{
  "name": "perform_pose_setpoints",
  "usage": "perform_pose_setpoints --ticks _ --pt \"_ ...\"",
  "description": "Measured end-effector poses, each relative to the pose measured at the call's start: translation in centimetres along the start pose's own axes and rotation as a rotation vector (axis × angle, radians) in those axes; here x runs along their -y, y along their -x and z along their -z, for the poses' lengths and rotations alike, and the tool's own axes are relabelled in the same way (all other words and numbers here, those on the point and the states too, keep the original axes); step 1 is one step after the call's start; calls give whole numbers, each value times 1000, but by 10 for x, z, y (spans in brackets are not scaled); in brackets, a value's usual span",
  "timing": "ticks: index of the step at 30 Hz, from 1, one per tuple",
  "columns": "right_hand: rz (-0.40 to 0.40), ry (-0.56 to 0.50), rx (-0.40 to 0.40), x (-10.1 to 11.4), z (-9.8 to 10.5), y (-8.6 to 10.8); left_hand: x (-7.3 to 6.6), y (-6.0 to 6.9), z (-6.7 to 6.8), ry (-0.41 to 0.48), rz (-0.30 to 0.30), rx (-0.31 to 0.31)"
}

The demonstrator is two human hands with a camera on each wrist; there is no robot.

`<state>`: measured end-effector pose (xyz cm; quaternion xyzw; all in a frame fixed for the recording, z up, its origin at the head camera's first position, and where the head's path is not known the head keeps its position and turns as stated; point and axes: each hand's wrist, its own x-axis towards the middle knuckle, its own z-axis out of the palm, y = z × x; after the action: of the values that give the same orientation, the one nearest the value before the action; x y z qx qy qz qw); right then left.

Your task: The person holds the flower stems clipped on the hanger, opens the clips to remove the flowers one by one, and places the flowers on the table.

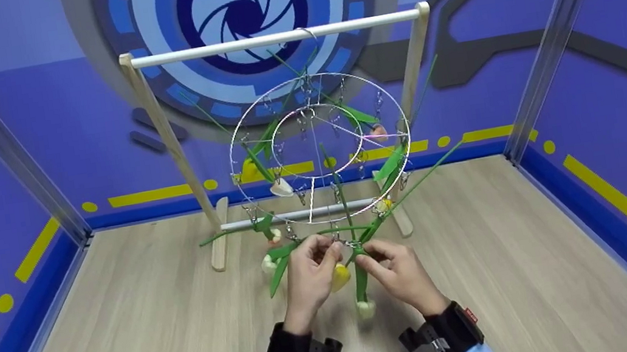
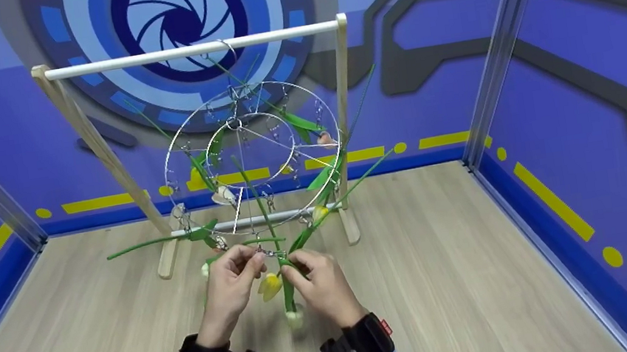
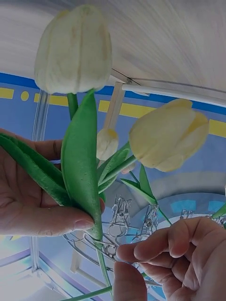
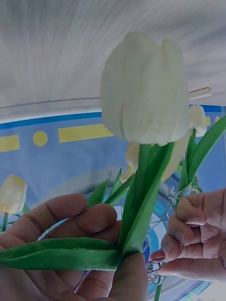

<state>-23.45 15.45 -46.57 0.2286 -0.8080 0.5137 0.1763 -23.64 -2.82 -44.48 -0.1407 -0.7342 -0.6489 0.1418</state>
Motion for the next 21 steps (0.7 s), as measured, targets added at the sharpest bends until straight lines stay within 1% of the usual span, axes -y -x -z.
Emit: perform_pose_setpoints --ticks 14,21 --pt "39 -5 -6 -1 3 -2 0 2 -1 15 -19 -19" --pt "14 11 -16 -2 7 -2 1 2 -1 16 -31 -27"
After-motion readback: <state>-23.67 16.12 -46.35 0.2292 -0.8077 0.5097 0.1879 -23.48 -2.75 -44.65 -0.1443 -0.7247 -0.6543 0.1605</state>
